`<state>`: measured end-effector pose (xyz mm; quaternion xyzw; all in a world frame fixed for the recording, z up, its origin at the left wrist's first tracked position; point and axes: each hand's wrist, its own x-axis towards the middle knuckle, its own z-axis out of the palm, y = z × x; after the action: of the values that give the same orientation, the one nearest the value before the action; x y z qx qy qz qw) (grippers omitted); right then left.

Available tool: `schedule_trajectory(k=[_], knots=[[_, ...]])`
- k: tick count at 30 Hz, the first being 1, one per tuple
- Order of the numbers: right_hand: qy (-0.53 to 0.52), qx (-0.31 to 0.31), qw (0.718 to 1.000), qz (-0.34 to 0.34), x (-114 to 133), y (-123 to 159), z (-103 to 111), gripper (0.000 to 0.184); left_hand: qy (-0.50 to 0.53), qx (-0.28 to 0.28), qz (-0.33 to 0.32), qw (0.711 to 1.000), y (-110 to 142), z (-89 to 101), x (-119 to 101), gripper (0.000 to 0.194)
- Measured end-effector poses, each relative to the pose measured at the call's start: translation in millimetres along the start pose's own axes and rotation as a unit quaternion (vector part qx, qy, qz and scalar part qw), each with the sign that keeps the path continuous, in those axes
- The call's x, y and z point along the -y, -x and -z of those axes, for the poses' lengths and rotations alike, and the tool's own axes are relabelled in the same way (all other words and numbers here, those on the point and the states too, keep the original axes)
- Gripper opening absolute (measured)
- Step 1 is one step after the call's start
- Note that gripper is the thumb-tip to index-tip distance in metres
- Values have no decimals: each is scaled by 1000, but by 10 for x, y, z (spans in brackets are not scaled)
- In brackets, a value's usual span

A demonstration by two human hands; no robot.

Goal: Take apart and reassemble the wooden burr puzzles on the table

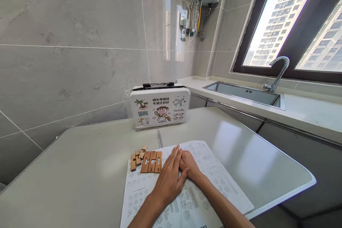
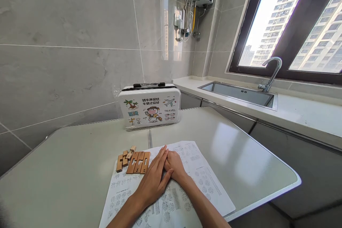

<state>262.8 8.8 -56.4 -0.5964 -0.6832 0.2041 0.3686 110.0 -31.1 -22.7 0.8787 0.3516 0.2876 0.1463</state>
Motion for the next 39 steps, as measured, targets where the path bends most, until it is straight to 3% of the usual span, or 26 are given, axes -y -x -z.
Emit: schedule_trajectory(k=[27,33,39], knots=[[-2,15,1000,-4,14,11,-11,35,-24,-17,-11,999,-9,42,45,69],[-33,13,999,29,143,68,85,30,-98,-130,16,986,-99,215,238,50],[-48,16,998,33,184,61,98,32,-217,-228,149,937,-122,514,652,39]])
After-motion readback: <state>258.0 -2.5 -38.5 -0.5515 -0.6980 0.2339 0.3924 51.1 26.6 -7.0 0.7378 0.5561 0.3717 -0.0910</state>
